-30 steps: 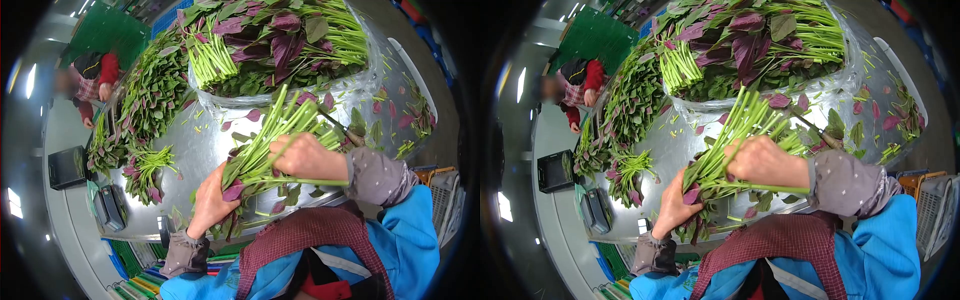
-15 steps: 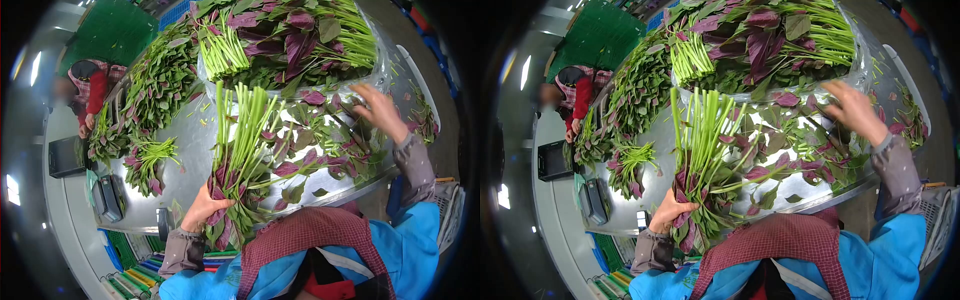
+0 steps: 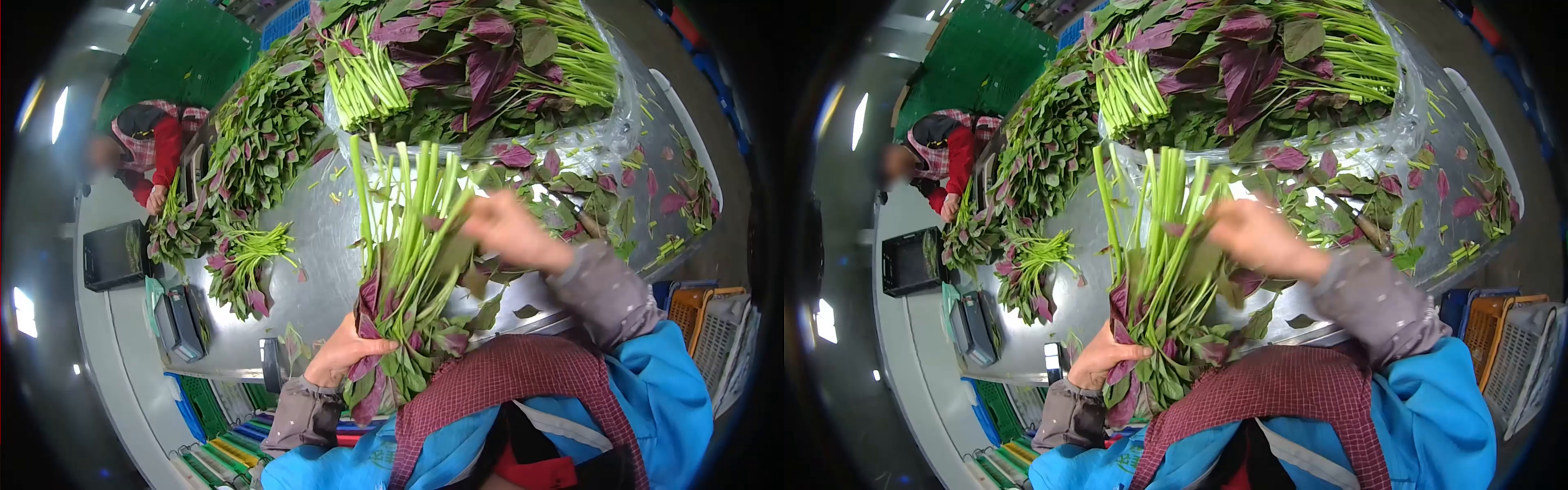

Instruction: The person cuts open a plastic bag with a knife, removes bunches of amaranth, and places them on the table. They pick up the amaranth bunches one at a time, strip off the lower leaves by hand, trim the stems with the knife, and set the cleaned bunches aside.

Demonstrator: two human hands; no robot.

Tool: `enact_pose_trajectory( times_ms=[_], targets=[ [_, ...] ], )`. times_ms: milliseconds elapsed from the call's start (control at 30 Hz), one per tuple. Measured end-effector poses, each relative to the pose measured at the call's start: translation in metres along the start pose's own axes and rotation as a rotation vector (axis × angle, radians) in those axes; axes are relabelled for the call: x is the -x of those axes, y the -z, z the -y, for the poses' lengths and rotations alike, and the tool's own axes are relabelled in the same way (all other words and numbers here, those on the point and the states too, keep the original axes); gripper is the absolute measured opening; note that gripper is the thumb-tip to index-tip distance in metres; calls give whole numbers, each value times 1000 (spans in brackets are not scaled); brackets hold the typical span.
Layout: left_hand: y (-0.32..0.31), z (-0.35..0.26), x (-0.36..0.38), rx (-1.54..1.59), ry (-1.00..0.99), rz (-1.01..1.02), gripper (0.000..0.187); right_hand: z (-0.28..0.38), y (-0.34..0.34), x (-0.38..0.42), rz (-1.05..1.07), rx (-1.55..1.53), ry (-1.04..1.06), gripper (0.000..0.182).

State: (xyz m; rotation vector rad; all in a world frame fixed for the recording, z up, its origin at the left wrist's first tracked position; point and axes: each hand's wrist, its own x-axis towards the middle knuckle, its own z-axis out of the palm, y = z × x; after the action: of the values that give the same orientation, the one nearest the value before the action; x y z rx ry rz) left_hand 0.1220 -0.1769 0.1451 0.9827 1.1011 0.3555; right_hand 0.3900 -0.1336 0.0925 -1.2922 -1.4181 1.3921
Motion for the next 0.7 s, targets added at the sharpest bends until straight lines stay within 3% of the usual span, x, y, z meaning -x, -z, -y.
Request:
enact_pose_trajectory(
  times_ms=[33, 67, 133, 200, 233, 267, 300, 333, 400, 433, 467, 500, 533, 600, 667, 700],
  targets=[
    [3, 3, 2, 8, 26, -7, 71, -8, 23, -7, -170, -89, 87, 14],
    [6, 6, 3, 14, 55, -12, 70, -4, 52, -8, -277, -121, -52, 18],
    [12, 14, 0, 69, 125, -36, 81, 10, 69, -3, -358, -346, 42, 20],
    [17, 18, -5, 59, 227, 41, 81, 30, 46, 5, -285, -209, -14, 26],
    [16, 17, -7, 54, 227, 48, 81, 27, 27, 3, -218, -83, 142, 29],
    [15, 17, -8, 37, 237, 52, 81, 20, 12, 3, -86, -133, 103, 35],
    [13, 17, -8, 20, 251, 54, 82, 8, -1, -5, -106, 156, 190, 32],
    [11, 17, -8, 13, 255, 57, 82, 14, -4, -11, 39, 426, 47, 29],
    [8, 17, -5, 1, 160, 16, 83, 4, -2, -24, 8, -57, 62, 26],
    [5, 13, -2, 51, 153, -15, 83, 3, 4, -26, -213, -388, 66, 20],
    [6, 14, 0, 56, 155, -17, 83, 7, 24, -30, -253, -665, 116, 16],
    [9, 16, 3, 83, 156, -33, 81, 22, 44, -27, -434, -792, -42, 15],
    [12, 18, 6, 108, 155, -46, 80, -1, 81, -25, -100, -773, 121, 20],
    [23, 32, 7, 104, 161, -51, 80, 1, 67, -15, -207, -552, 29, 31],
    [22, 30, 7, 204, 230, -52, 77, -14, 41, -10, -99, -245, -149, 46],
    [22, 29, 6, 176, 248, -54, 75, -29, 23, -10, -144, 49, 86, 53]
  ],
)
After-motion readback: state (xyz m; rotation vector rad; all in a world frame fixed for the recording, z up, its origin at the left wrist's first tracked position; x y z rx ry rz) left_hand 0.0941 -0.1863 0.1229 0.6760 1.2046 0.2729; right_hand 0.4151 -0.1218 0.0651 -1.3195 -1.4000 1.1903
